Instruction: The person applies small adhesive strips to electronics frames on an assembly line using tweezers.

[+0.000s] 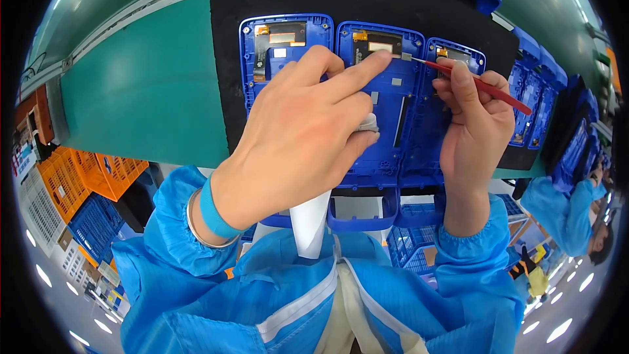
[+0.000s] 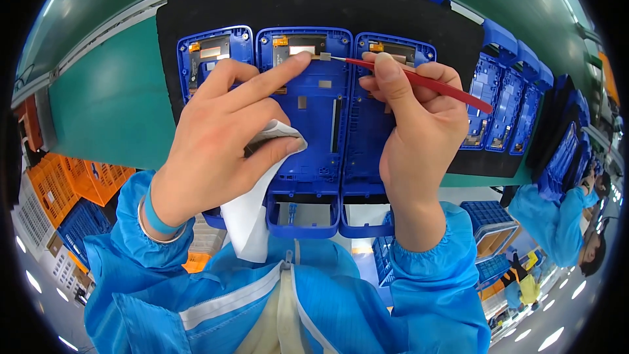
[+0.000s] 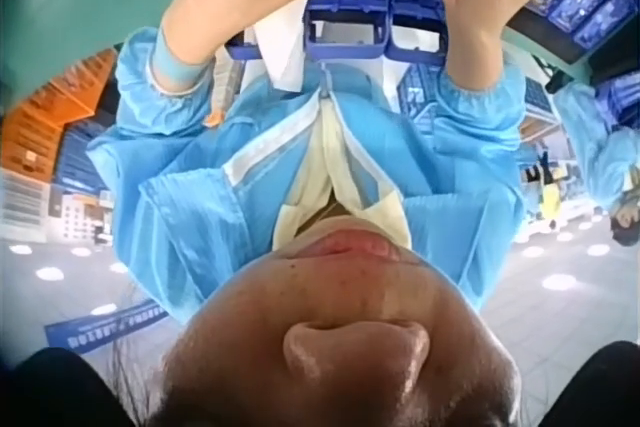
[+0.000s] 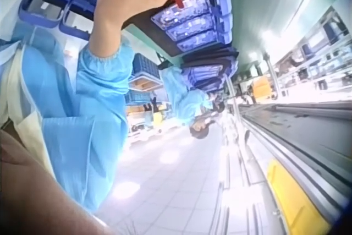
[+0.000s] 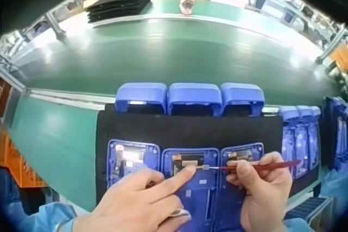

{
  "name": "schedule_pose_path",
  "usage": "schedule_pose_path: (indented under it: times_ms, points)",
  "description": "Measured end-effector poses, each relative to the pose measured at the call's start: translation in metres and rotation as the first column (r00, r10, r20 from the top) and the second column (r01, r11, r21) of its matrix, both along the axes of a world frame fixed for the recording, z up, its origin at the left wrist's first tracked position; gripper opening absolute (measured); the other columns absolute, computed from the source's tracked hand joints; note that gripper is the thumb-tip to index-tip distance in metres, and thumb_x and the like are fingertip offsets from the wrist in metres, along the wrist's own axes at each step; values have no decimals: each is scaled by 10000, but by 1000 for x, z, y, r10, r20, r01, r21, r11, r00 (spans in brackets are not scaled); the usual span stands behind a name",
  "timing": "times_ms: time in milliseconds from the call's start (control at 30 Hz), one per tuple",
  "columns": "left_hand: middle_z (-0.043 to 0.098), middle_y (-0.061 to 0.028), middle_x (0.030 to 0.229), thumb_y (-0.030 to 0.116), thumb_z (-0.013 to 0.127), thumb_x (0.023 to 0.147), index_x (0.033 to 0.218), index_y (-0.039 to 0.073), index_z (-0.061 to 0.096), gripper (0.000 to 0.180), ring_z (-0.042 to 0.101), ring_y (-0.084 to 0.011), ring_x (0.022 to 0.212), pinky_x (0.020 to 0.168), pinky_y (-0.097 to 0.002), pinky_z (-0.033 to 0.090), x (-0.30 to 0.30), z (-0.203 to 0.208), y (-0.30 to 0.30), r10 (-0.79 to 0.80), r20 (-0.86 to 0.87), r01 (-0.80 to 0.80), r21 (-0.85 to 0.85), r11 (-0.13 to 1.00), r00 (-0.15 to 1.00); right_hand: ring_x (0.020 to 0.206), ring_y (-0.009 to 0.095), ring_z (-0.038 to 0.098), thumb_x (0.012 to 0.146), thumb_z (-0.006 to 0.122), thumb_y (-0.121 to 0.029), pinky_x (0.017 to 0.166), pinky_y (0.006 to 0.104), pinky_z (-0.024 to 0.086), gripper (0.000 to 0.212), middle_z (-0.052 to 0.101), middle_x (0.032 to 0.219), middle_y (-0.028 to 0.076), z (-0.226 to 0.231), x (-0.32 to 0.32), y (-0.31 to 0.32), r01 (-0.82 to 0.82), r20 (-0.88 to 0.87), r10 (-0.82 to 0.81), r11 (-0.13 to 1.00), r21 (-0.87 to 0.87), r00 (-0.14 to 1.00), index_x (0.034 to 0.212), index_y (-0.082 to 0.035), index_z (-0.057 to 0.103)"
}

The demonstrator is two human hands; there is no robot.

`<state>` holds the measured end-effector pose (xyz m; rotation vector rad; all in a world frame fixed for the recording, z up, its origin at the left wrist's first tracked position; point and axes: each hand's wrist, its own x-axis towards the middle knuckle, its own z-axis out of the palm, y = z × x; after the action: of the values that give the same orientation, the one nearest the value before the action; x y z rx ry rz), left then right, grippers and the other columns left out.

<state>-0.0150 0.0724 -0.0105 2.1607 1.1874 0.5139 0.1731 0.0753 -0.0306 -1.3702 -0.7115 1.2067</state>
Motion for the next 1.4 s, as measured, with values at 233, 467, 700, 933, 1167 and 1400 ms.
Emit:
schedule_pose_path:
  times_ms: [233,467,700,933,1167,1400]
  points:
    - [534,-76,1190,129,717,616,647,32,563,185,483,-248,838,691,-307,441,1,-2,1,5,-13,-6,-14,1000,1000,699,164,622,768,653,-35,647,218,490,232,636,824,156,0,-6,2,4,65,-3,1000,-11,998,883,-19,452]
    - [533,-71,1193,114,717,610,639,23,564,181,483,-244,840,694,-303,442,1,-2,1,7,-14,-7,-30,1000,1000,709,169,624,771,645,-25,654,227,494,227,635,828,158,-1,-8,3,-3,68,3,1000,-2,998,885,-22,449]
    - [532,-70,1195,112,718,608,646,23,573,174,481,-244,845,695,-304,442,0,-1,2,-2,-26,1,-46,999,1000,716,167,625,768,651,-29,664,218,486,233,636,826,153,-1,-9,2,-7,119,9,1000,-15,993,883,-22,448]
    - [538,-69,1184,113,718,602,647,23,567,182,484,-243,831,688,-307,442,0,-3,2,4,-12,-4,-34,999,1000,716,165,624,768,653,-34,662,215,484,234,633,818,142,-1,-10,3,-13,154,15,1000,-11,988,876,-20,446]
    - [525,-52,1200,120,699,608,622,34,524,196,485,-227,809,679,-313,437,7,0,7,-66,-99,67,7,998,993,708,160,625,803,611,-51,649,208,490,176,635,856,167,-1,-11,3,-29,206,25,999,16,978,886,-25,458]
    - [599,-96,1057,108,722,622,690,32,583,173,541,-199,765,649,-285,449,5,3,3,38,136,-32,-48,998,990,707,196,623,793,610,-20,685,278,509,246,618,866,204,23,0,-7,60,51,-67,990,127,996,920,-25,399]
